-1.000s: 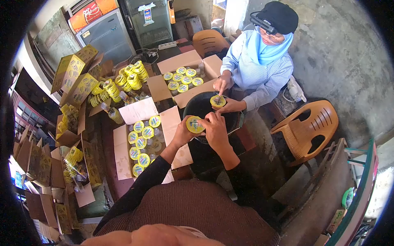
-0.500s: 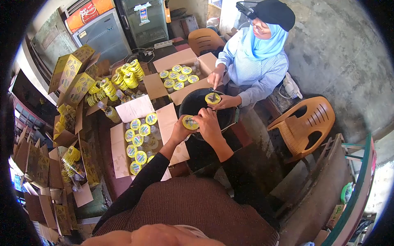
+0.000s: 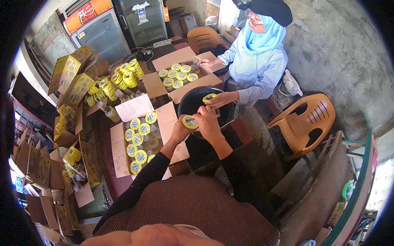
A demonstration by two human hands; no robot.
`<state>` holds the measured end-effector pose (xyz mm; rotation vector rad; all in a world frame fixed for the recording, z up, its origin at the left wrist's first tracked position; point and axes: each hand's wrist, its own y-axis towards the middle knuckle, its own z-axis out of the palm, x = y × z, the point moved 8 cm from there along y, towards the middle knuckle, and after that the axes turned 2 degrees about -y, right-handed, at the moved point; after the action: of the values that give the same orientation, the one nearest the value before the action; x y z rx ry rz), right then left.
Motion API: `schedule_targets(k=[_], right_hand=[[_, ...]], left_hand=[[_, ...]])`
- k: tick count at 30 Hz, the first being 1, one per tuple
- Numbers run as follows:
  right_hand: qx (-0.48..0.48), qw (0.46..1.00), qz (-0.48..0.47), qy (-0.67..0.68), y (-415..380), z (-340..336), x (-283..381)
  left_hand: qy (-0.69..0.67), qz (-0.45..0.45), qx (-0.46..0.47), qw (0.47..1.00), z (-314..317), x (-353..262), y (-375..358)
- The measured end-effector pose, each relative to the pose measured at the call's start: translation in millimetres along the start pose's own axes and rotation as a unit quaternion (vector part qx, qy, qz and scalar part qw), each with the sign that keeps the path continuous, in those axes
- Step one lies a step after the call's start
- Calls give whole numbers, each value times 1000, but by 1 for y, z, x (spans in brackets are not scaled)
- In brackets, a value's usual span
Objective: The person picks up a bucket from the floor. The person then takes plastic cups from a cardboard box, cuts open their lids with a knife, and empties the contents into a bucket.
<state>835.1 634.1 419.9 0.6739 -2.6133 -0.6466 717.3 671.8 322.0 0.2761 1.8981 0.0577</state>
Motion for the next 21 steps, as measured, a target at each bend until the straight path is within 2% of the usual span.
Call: schedule_targets(k=[5,8,10,18,20,21], right_hand=[[8,1000,-2,14,-5,12,-1],[-2,999,-29,-25,-7,18,-5],[-20,1000,4,-22,-11,9,-20],[-22,997,65,-29,-26,-9,-44],[-30,990,139,-7,-28,-12,-53],[-30,990,140,-7,-28,-8,-53]], left_hand=[[-8,9,18,1000,5,-2,3],[10,9,21,1000,5,-1,8],[4,-25,13,1000,2,1,8],[16,-16,12,1000,6,-2,9],[24,-28,6,999,7,-1,9],[28,-30,11,999,9,2,10]])
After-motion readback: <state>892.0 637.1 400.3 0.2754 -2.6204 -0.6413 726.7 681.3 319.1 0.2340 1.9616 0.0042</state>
